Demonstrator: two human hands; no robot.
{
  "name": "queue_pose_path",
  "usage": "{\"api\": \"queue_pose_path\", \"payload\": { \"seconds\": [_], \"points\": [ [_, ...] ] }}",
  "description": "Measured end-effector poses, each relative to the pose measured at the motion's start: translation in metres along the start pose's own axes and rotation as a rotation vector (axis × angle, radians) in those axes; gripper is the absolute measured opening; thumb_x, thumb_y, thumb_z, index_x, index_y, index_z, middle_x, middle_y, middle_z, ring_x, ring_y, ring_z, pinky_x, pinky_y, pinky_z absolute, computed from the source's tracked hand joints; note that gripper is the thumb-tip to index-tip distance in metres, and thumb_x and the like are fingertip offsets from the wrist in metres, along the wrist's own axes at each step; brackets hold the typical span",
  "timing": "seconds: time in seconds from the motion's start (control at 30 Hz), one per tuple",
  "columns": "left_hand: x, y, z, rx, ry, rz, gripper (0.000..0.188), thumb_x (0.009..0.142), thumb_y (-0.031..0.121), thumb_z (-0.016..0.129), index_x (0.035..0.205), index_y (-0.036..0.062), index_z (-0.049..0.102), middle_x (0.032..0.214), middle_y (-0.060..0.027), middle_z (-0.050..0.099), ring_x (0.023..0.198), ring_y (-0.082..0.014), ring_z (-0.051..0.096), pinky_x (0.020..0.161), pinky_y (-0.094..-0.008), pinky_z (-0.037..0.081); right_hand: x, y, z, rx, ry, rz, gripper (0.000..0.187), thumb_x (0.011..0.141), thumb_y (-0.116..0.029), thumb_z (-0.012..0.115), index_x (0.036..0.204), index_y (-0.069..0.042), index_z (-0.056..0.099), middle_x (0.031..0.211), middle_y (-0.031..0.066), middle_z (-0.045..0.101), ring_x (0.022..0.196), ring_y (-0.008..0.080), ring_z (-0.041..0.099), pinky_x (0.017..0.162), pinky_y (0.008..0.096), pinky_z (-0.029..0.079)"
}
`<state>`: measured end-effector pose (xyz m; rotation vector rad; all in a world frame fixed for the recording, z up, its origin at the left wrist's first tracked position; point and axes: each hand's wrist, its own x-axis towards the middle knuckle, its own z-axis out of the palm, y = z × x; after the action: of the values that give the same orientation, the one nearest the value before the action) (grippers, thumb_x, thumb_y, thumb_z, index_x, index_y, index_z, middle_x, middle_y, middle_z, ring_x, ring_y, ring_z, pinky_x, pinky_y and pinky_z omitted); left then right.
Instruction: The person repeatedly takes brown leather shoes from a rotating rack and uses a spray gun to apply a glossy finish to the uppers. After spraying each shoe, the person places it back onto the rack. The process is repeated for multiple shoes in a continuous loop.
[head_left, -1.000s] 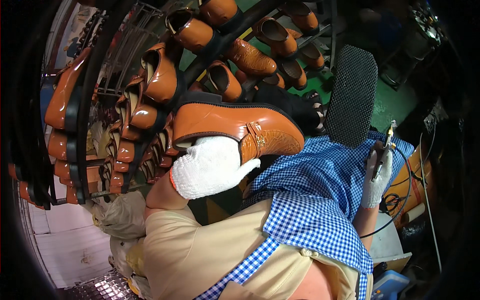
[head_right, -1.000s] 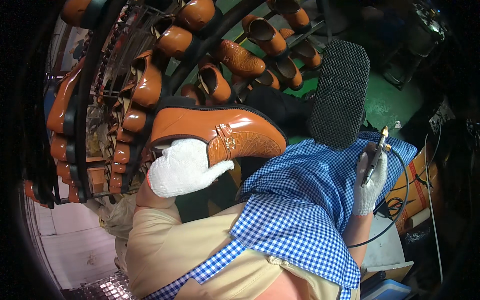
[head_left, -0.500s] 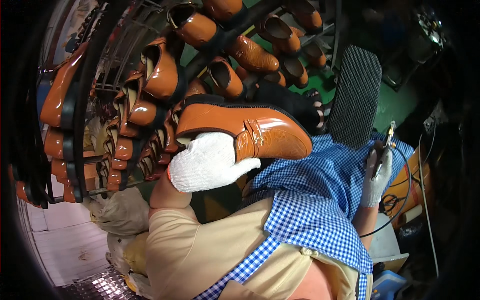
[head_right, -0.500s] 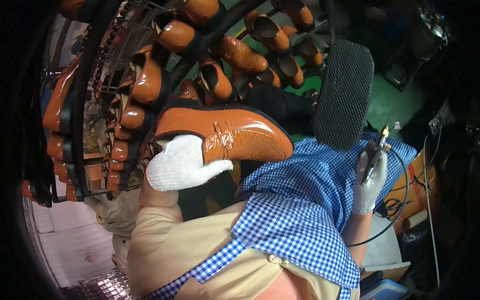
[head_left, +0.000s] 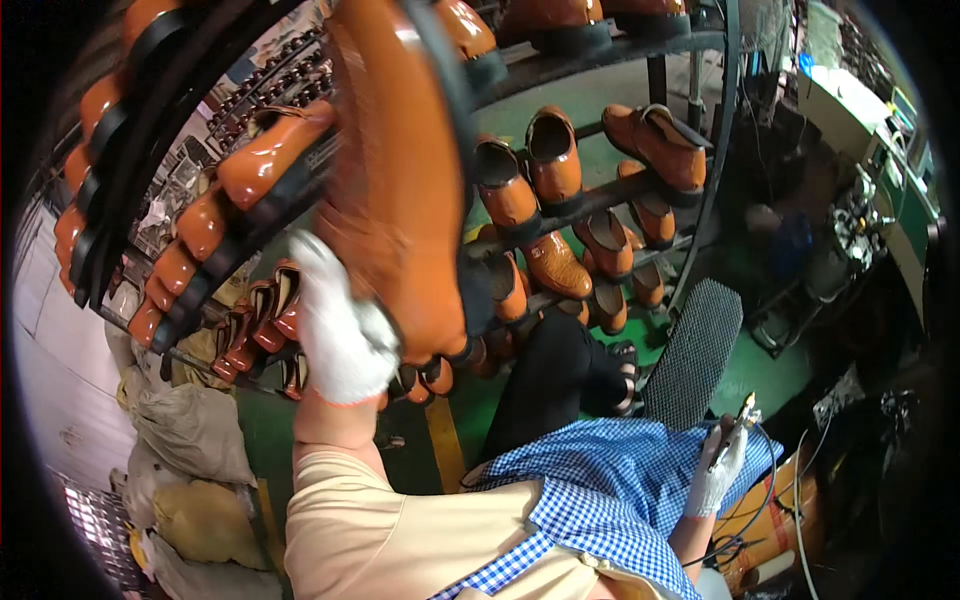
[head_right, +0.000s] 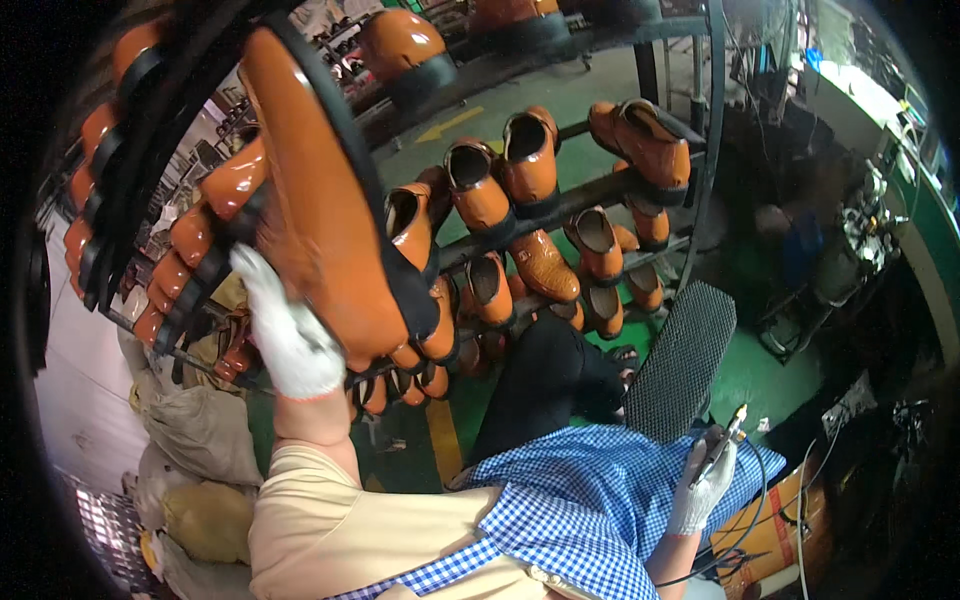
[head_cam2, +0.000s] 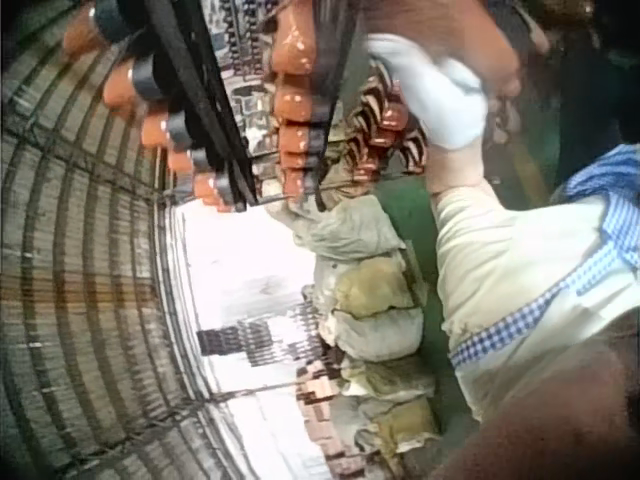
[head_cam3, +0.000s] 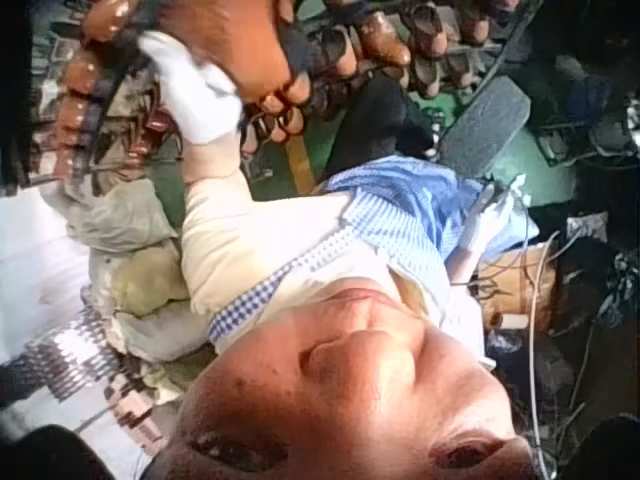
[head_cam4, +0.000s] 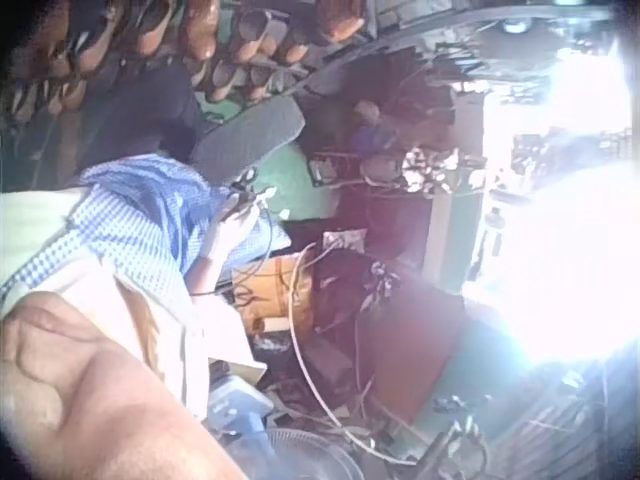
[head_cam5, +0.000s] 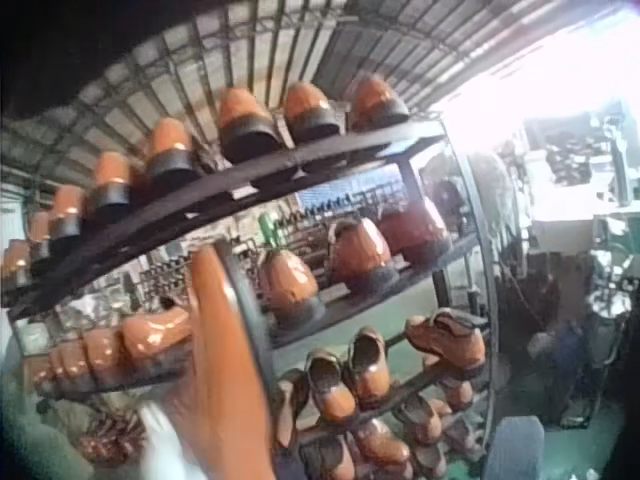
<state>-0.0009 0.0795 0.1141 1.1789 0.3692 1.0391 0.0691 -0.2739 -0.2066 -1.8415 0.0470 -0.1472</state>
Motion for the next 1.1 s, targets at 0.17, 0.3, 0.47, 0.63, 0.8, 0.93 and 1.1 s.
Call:
{"api": "queue_pose_path", "payload": {
  "seconds": [0.17,0.3,0.47,0.63,0.8,0.93,1.1],
  "points": [
    [0.088,0.052,-0.039,-0.102,-0.382,0.086,0.027,0.107,0.04,0.063,0.105,0.0135,0.064,0.078,0.0035,0.066,0.066,-0.0053,0.063,0.058,-0.0186,0.048,0.006,-0.001,0.006,-0.01,0.013,-0.15,0.026,0.101,-0.014,0.064,0.121,0.002,0.062,0.1,0.0076,0.064,0.091,0.0158,0.061,0.081,0.0311,0.051],
    [0.177,0.068,-0.017,-0.045,-0.45,-0.175,0.011,0.108,0.013,0.057,0.101,0.0056,0.062,0.082,-0.006,0.066,0.072,-0.0161,0.066,0.072,-0.0292,0.061,0.006,-0.017,0.006,0.034,0.0,-0.143,0.027,0.1,-0.02,0.067,0.117,0.0,0.062,0.096,0.0053,0.063,0.084,0.0139,0.058,0.075,0.0297,0.049],
    [0.277,0.081,-0.03,-0.226,-0.727,-0.388,0.018,0.11,0.01,0.051,0.113,-0.0042,0.061,0.105,-0.0195,0.069,0.094,-0.0296,0.071,0.092,-0.0425,0.062,0.009,0.013,0.003,0.092,-0.063,-0.144,0.027,0.103,-0.017,0.065,0.126,-0.003,0.06,0.1,0.0015,0.062,0.074,0.0059,0.053,0.06,0.0212,0.042],
    [0.286,0.076,0.002,0.414,-0.337,-0.068,0.021,0.11,0.018,0.055,0.103,0.0005,0.063,0.085,-0.0083,0.069,0.067,-0.0174,0.067,0.059,-0.0281,0.059,0.005,0.007,0.0,0.079,-0.019,-0.186,0.027,0.104,-0.017,0.066,0.125,-0.002,0.06,0.104,0.0004,0.063,0.076,0.0054,0.053,0.063,0.0211,0.043],
    [0.306,0.076,0.022,0.881,-0.357,-0.076,0.025,0.109,0.025,0.059,0.092,0.0087,0.065,0.071,-0.0002,0.064,0.053,-0.0108,0.056,0.045,-0.0219,0.042,0.003,0.011,-0.004,0.068,0.026,-0.211,0.026,0.101,-0.015,0.067,0.121,0.0,0.06,0.104,0.006,0.063,0.088,0.0141,0.058,0.079,0.0298,0.049],
    [0.312,0.086,0.017,0.762,-0.493,-0.169,0.02,0.107,0.021,0.061,0.094,0.0069,0.065,0.077,-0.0029,0.069,0.061,-0.0124,0.065,0.054,-0.0218,0.055,-0.005,-0.002,-0.01,0.107,0.072,-0.205,0.026,0.1,-0.015,0.068,0.119,0.001,0.06,0.103,0.0085,0.062,0.095,0.0189,0.06,0.09,0.0349,0.049],
    [0.291,0.117,0.03,1.364,-0.405,-0.243,0.031,0.108,0.034,0.058,0.094,0.0098,0.071,0.066,0.0048,0.061,0.054,-0.006,0.052,0.046,-0.0199,0.041,-0.005,0.005,-0.022,0.122,0.029,-0.061,0.025,0.101,-0.013,0.066,0.121,0.0,0.059,0.103,0.0057,0.061,0.092,0.0143,0.058,0.084,0.0303,0.05]
  ]
}}
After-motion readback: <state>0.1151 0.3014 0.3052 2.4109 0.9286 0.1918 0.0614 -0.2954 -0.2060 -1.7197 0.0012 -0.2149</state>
